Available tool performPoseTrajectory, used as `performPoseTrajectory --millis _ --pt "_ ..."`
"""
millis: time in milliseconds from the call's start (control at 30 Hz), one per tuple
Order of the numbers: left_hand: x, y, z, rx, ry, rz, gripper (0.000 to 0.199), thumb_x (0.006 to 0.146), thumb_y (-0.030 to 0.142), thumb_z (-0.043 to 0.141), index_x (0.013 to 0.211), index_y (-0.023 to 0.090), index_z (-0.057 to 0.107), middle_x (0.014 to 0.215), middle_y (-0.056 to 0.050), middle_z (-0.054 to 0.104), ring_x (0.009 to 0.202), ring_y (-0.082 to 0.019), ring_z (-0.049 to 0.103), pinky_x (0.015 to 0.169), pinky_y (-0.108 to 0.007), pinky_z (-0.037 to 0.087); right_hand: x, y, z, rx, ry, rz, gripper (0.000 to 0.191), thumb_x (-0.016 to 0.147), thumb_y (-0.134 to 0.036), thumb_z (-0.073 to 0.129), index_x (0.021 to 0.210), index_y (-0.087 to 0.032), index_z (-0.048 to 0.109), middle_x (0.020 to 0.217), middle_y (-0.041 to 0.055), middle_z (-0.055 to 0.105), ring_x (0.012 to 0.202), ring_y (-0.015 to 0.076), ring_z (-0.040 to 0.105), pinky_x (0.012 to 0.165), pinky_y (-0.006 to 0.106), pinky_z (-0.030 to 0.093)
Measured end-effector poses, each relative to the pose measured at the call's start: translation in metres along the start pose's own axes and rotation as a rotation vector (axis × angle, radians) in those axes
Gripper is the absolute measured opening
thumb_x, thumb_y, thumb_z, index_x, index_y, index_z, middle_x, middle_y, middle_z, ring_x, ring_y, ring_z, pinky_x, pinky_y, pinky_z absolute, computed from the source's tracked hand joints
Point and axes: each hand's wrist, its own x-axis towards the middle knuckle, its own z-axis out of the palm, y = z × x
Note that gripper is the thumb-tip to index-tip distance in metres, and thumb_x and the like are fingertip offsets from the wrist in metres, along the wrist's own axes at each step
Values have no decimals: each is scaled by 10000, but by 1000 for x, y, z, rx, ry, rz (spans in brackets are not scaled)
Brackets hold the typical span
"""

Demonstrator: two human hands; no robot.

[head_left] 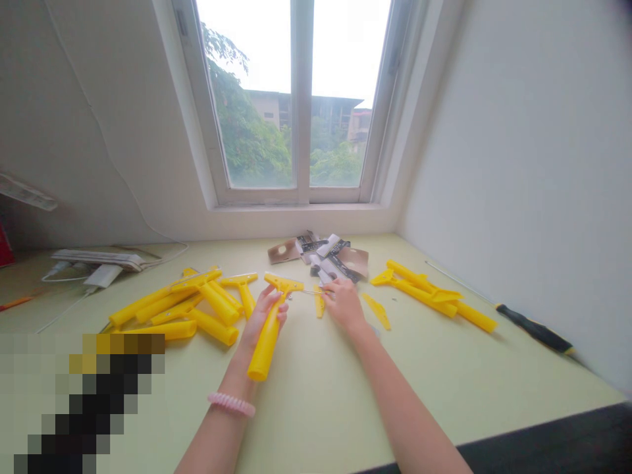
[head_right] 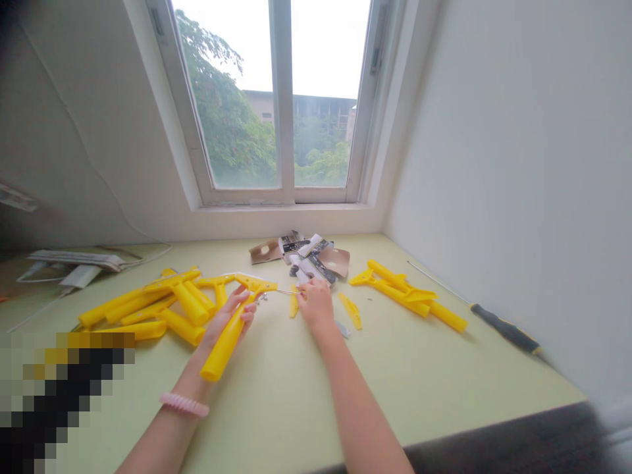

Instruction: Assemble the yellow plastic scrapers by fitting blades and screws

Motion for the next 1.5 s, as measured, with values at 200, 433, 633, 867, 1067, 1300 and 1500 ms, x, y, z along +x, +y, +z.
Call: performPoseTrajectory --millis 200,433,633,867,1067,1300,1500 --pt "3 0 -3 0 22 11 407 771 89 478 1126 264 384 894 -48 525 464 -13 438 378 -99 367 -1 3 2 -145 -1 28 155 736 -273 555 794 -208 682 845 88 598 845 221 476 760 328 332" --pt "3 -1 -4 6 18 7 386 769 93 484 1109 258 406 856 -37 525 462 -12 443 379 -98 367 0 6 -8 -117 -110 62 178 737 -163 487 707 -210 656 791 59 634 835 206 539 738 315 321" --pt "6 -1 -6 46 17 26 398 746 102 515 1097 255 407 822 -19 523 451 -15 447 377 -107 372 4 7 -28 101 68 69 195 787 -175 407 808 -187 600 773 53 626 715 169 550 648 274 373" --pt "8 -4 -7 137 39 44 408 728 108 537 1076 255 382 780 -2 523 447 -26 466 383 -118 368 3 -2 -54 558 113 -14 184 714 -356 576 747 -181 620 743 43 632 682 165 567 583 259 432" --pt "5 -6 -3 144 22 51 404 710 118 567 1052 256 402 748 18 505 445 -20 459 378 -109 356 1 -13 -49 559 150 -30 249 762 -395 513 672 -173 577 585 3 536 518 108 462 487 230 377" --pt "3 -5 -1 145 10 21 402 721 117 548 1062 257 388 771 13 505 447 -16 454 376 -105 356 1 -18 -49 560 131 -65 231 798 -382 470 700 -184 537 593 -12 514 541 110 463 519 223 369" --pt "3 -5 -2 142 6 18 414 723 125 548 1074 264 379 789 3 509 449 -18 454 379 -108 356 0 -19 -49 535 99 -66 240 797 -392 466 702 -185 542 573 -10 529 540 119 485 516 226 367"
